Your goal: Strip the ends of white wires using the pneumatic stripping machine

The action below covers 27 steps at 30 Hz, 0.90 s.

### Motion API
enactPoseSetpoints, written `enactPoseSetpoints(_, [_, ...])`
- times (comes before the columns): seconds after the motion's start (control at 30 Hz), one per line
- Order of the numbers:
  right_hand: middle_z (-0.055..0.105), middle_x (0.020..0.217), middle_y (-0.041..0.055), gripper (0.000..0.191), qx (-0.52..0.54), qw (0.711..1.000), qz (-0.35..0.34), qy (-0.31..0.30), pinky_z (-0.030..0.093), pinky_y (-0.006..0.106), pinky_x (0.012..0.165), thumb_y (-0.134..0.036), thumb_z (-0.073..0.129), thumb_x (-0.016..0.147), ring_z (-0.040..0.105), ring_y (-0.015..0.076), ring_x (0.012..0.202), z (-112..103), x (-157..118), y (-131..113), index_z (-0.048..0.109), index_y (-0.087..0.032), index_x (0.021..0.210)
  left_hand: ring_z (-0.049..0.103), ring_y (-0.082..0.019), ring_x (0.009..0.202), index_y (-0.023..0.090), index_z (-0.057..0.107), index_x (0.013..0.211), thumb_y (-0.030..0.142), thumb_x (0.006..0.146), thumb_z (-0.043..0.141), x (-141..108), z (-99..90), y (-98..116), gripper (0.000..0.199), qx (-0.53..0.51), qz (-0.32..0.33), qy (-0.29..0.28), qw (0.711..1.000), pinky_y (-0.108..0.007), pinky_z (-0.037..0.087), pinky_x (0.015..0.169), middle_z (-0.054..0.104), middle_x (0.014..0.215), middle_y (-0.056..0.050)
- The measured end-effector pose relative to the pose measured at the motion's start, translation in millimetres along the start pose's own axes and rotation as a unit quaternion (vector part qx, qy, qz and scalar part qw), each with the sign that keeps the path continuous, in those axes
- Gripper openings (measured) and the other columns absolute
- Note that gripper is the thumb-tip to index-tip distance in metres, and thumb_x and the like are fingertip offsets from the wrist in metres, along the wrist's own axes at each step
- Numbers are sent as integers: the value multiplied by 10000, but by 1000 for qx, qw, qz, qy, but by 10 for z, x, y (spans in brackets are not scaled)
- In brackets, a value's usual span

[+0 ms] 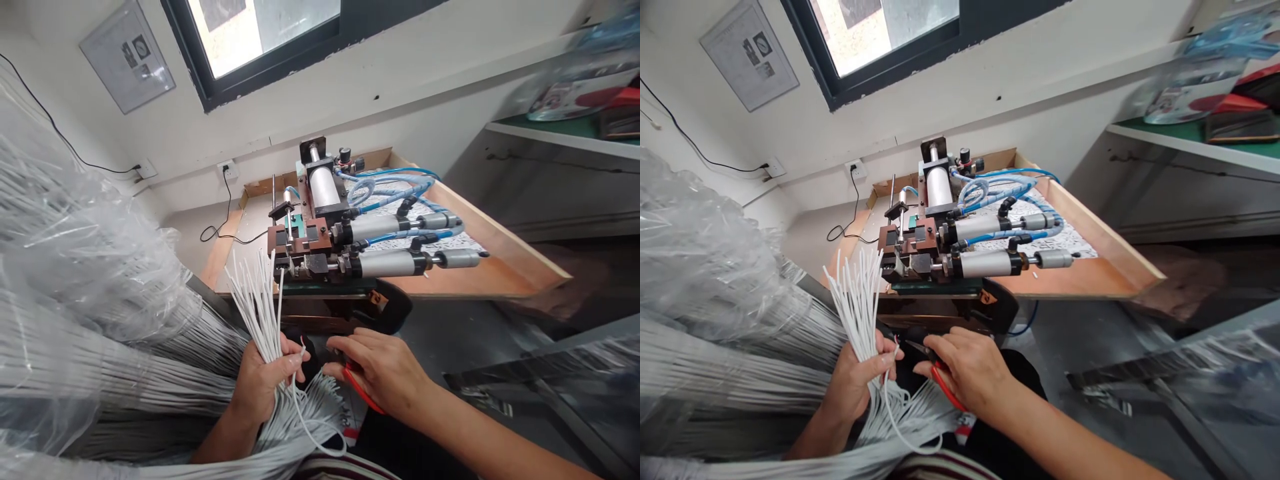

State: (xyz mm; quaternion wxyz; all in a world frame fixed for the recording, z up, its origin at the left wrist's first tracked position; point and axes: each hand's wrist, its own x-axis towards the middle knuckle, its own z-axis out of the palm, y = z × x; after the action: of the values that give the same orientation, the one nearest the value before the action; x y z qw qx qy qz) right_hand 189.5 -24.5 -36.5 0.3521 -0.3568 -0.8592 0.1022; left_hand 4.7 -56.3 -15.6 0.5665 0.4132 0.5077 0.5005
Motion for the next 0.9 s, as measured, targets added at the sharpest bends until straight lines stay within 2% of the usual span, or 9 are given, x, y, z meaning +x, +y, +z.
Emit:
enactPoseSetpoints(0.1, [634, 611, 44, 234, 151, 984, 98, -4, 411, 239, 472, -356, 601, 710, 548, 143, 498, -11, 99, -77, 611, -168, 849, 500, -100, 418, 142, 593, 613, 115, 570, 638, 12, 38, 10, 67, -16, -11, 15, 1000, -223, 287, 409, 645, 602, -19])
enactPoseSetpoints(0.17, [639, 669, 30, 251, 283, 946, 160, 1, 437, 244, 508, -344, 637, 673, 558, 141, 535, 4, 192, -162, 594, -188, 865, 504, -101, 410, 145, 580, 599, 97, 542, 647, 13, 62, 12, 101, -29, -20, 22, 999, -219, 279, 397, 627, 585, -1])
enactPoseSetpoints(0.27, [585, 583, -18, 194, 452, 859, 242, 6, 423, 238, 495, -321, 633, 668, 529, 122, 507, 72, 318, -279, 570, -191, 797, 504, -98, 408, 149, 580, 586, 80, 525, 649, 0, 70, 7, 115, -39, -16, 23, 999, -214, 267, 390, 592, 544, 22])
enactPoseSetpoints(0.4, [531, 476, -50, 222, 630, 699, 338, -1, 349, 208, 394, -297, 637, 643, 450, 90, 400, 211, 371, -329, 521, -171, 785, 497, -98, 420, 143, 602, 577, 99, 539, 649, -22, 33, -17, 74, -27, 5, 6, 1000, -218, 276, 410, 589, 514, 14])
enactPoseSetpoints(0.5, [561, 505, -29, 268, 673, 635, 377, 31, 332, 202, 385, -278, 659, 611, 435, 78, 383, 271, 354, -303, 518, -155, 803, 493, -97, 426, 143, 614, 587, 104, 546, 657, -24, 8, -37, 71, -23, 9, 10, 1000, -220, 290, 429, 591, 503, 14])
enactPoseSetpoints(0.57, [576, 545, -17, 298, 660, 639, 388, 73, 346, 214, 401, -286, 675, 597, 444, 82, 396, 260, 343, -279, 516, -154, 812, 499, -103, 432, 142, 611, 580, 106, 538, 662, -20, 4, -43, 75, -23, 4, 20, 1000, -219, 291, 428, 588, 494, 11])
enactPoseSetpoints(0.67, [558, 546, -23, 309, 613, 685, 377, 110, 358, 231, 423, -321, 673, 615, 451, 94, 422, 185, 336, -265, 512, -159, 822, 503, -110, 431, 140, 599, 558, 114, 523, 667, -12, 15, -34, 80, -21, -2, 40, 999, -220, 292, 420, 585, 492, 6])
enactPoseSetpoints(0.8, [527, 542, -42, 292, 580, 737, 344, 50, 357, 236, 448, -322, 666, 631, 451, 95, 449, 99, 339, -315, 522, -163, 829, 500, -111, 430, 145, 593, 557, 116, 515, 666, -22, 41, 0, 90, -19, 7, 47, 999, -220, 290, 415, 577, 492, 14])
enactPoseSetpoints(0.9, [506, 528, -60, 290, 599, 733, 323, 27, 346, 226, 450, -290, 683, 607, 439, 87, 448, 105, 347, -366, 529, -167, 819, 483, -105, 427, 147, 599, 566, 108, 518, 659, -55, 54, 20, 86, -15, 18, 35, 999, -221, 290, 420, 560, 473, 26])
